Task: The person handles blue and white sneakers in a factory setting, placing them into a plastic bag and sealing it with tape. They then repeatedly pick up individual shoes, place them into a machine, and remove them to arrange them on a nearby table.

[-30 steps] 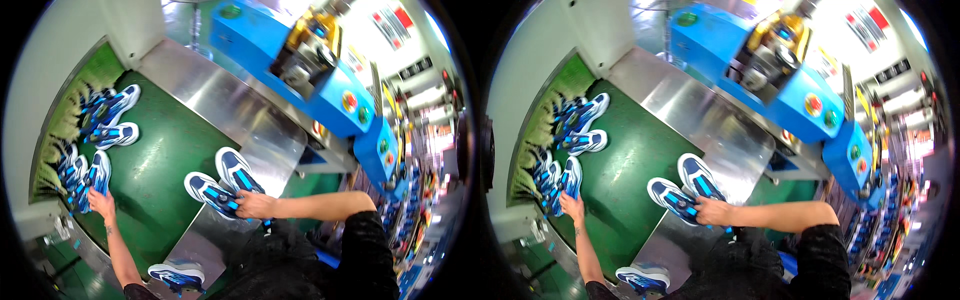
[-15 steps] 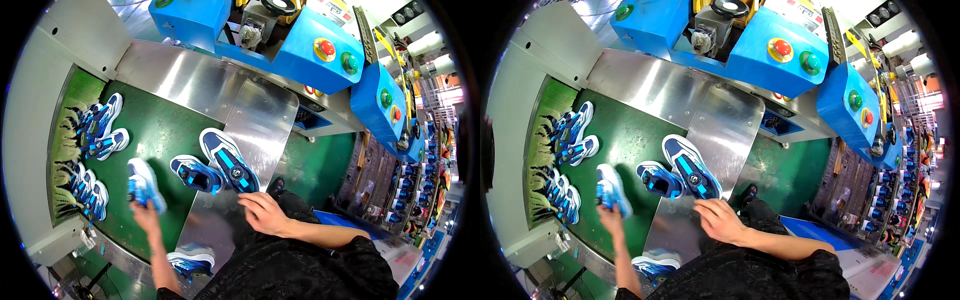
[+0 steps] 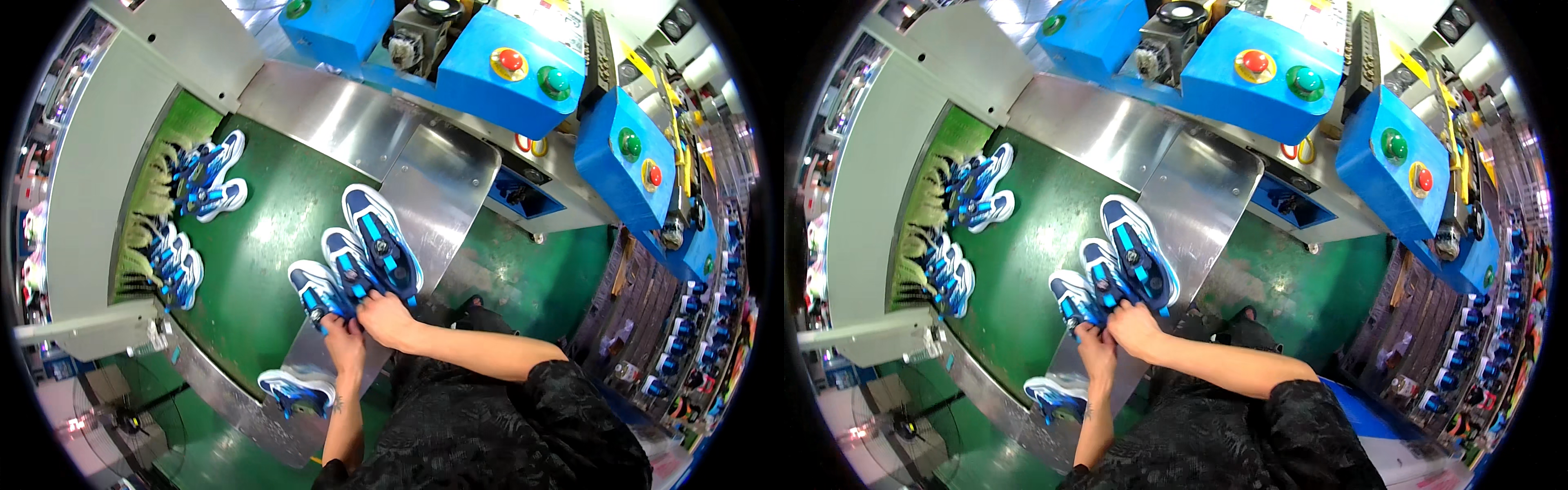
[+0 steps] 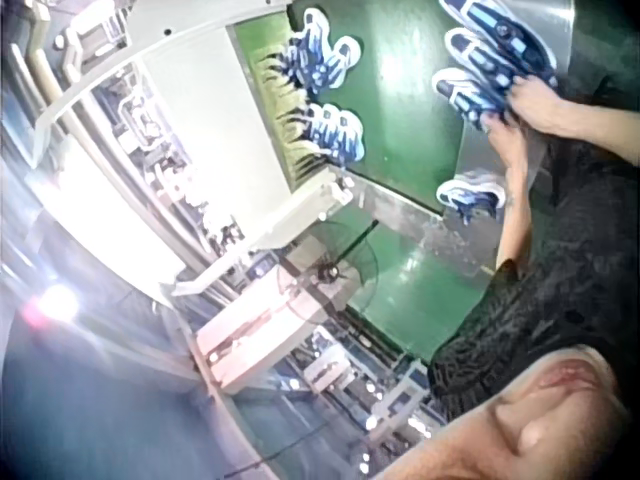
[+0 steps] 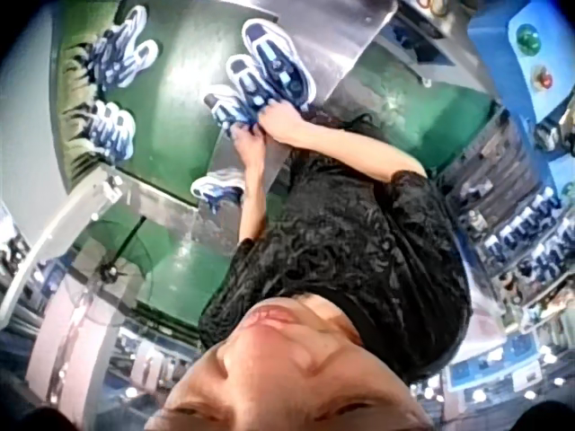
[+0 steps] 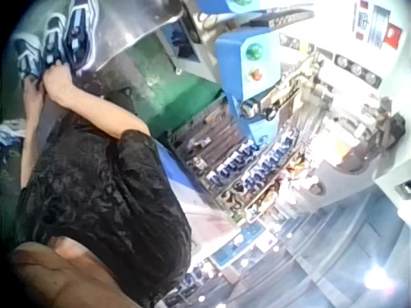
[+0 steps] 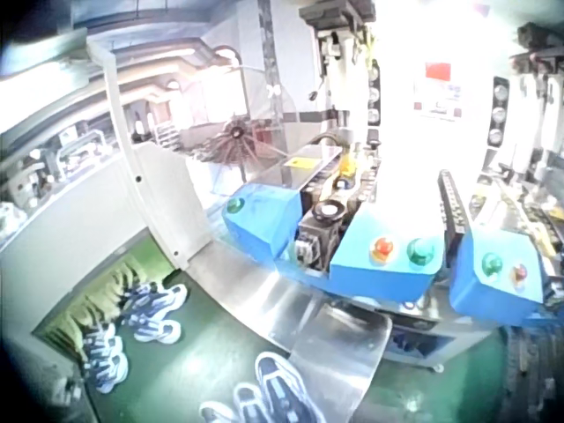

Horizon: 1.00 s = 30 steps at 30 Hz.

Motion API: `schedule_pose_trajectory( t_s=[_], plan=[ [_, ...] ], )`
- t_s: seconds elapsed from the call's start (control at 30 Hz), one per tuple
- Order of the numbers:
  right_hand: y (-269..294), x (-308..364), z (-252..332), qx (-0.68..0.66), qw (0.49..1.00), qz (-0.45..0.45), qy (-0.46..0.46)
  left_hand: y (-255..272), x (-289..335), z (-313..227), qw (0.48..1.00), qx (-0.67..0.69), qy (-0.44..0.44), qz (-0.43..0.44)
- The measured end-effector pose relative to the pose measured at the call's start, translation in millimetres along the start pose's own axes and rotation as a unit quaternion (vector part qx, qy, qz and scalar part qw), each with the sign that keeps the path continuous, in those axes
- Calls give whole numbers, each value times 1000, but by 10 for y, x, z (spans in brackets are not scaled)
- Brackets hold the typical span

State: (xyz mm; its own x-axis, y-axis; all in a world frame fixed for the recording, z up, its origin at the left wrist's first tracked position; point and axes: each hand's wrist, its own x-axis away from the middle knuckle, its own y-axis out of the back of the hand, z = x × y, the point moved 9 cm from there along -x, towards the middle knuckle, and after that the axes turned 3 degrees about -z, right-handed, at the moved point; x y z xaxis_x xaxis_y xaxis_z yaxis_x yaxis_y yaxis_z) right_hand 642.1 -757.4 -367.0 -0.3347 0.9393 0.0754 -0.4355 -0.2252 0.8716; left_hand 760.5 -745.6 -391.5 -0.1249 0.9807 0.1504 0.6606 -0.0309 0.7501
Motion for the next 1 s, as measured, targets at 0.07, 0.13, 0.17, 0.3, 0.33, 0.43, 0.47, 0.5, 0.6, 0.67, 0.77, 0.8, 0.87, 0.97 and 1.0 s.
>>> schedule_pose_trajectory(
  t_s=[0.07,0.13,0.17,0.3,0.33,0.43,0.47,0.5,0.6,0.67,0.77,0.8,0.87,0.97,1.0],
  plan=[
    [-197,330,-41,18,998,54,8,-160,249,-188,995,18,41,92],
    [-322,580,-68,39,998,45,24,-121,485,-192,995,38,50,79],
    [-272,664,-64,5,998,45,34,-58,561,-127,997,42,35,47],
    [206,900,-145,-219,965,-129,63,296,884,56,996,80,42,-29],
    [272,905,-162,-244,957,-154,35,359,922,147,991,104,79,-37],
    [446,810,-177,-235,951,-199,-9,477,731,308,990,101,69,-76],
    [444,760,-147,-216,955,-203,-18,450,580,319,990,102,52,-77],
    [442,689,-131,-192,958,-211,-29,357,402,377,991,107,30,-76],
    [347,566,110,-44,973,-195,-119,58,26,451,991,134,-9,8],
    [250,463,76,-57,967,-170,-184,22,54,444,994,103,-31,2],
    [-44,389,-2,-26,934,-295,-203,-282,113,685,928,347,37,131],
    [-4,418,71,-1,942,-239,-236,-484,136,1068,899,372,123,195],
    [-116,521,141,49,933,-213,-287,-599,104,960,903,319,122,261],
    [-466,286,163,72,921,-209,-319,-750,250,205,892,292,49,343],
    [-281,355,166,79,907,-284,-300,-791,314,-7,883,294,22,366]
  ],
)
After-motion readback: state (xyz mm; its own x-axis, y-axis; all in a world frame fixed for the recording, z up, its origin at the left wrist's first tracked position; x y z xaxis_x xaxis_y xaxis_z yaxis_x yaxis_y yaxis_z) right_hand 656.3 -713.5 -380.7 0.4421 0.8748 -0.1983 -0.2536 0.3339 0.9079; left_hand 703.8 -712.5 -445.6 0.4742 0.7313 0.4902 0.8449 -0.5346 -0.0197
